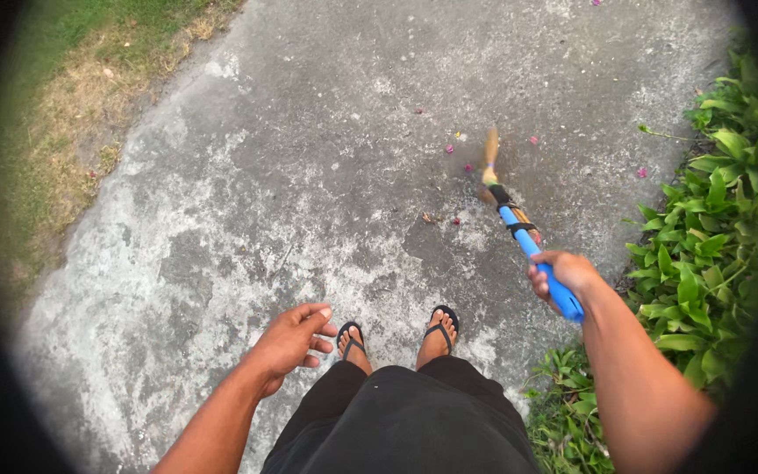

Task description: The person sweeps debris from a concrete walkway into an open drainage grate using a broom.

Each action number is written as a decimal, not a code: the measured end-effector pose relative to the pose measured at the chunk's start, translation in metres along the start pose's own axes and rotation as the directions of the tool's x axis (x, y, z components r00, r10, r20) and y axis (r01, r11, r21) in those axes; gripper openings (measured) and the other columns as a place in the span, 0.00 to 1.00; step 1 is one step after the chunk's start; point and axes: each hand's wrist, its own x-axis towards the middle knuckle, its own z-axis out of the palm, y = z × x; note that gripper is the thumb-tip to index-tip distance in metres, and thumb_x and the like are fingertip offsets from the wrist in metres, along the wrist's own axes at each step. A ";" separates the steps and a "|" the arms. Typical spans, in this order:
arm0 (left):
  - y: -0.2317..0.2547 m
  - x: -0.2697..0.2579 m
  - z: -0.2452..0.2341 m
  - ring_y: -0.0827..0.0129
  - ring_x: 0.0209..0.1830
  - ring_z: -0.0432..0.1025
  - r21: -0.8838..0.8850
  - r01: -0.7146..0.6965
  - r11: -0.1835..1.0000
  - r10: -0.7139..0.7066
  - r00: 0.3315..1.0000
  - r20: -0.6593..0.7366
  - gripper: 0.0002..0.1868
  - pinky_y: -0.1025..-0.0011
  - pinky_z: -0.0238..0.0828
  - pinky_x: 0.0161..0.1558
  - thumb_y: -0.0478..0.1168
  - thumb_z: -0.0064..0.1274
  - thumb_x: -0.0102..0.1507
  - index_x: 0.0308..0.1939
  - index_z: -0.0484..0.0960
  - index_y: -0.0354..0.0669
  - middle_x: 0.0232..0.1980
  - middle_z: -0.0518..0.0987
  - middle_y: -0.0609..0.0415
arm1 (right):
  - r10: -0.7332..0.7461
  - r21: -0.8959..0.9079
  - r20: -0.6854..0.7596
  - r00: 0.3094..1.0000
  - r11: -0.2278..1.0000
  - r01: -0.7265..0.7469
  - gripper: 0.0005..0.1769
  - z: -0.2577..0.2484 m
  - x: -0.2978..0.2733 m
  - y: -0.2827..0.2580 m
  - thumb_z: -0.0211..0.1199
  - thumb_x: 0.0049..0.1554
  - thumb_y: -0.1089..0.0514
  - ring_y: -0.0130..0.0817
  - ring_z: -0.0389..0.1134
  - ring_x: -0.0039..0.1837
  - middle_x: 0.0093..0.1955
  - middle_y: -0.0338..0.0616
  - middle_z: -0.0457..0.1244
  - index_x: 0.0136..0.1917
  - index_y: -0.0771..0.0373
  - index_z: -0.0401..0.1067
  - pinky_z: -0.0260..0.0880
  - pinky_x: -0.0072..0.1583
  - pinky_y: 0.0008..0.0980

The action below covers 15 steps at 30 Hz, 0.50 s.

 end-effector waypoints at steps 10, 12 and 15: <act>-0.034 -0.029 -0.005 0.72 0.38 0.74 -0.109 0.049 0.993 -0.063 0.989 -0.136 0.26 0.71 0.71 0.35 0.52 0.45 0.68 0.68 0.73 0.46 0.49 0.82 0.55 | -0.138 -0.114 -0.218 0.966 0.987 0.116 0.08 0.002 -0.005 0.076 0.48 0.63 0.63 0.33 0.57 0.28 0.29 0.42 0.56 0.42 0.64 0.64 0.59 0.30 0.35; -0.053 -0.034 -0.004 0.71 0.39 0.75 -0.176 0.028 0.984 -0.052 0.990 -0.130 0.26 0.71 0.71 0.36 0.51 0.46 0.68 0.68 0.73 0.48 0.49 0.82 0.54 | -0.204 -0.158 -0.137 0.969 0.970 0.182 0.09 0.015 0.044 0.036 0.46 0.64 0.63 0.33 0.58 0.28 0.29 0.42 0.56 0.40 0.62 0.62 0.60 0.29 0.36; -0.076 -0.037 0.004 0.70 0.40 0.73 -0.209 0.058 0.976 -0.090 0.985 -0.144 0.26 0.70 0.71 0.36 0.52 0.46 0.68 0.68 0.71 0.48 0.49 0.82 0.52 | -0.144 0.111 0.007 0.990 0.984 0.142 0.06 0.057 0.080 -0.025 0.49 0.64 0.56 0.24 0.55 0.27 0.28 0.33 0.54 0.43 0.52 0.60 0.60 0.29 0.26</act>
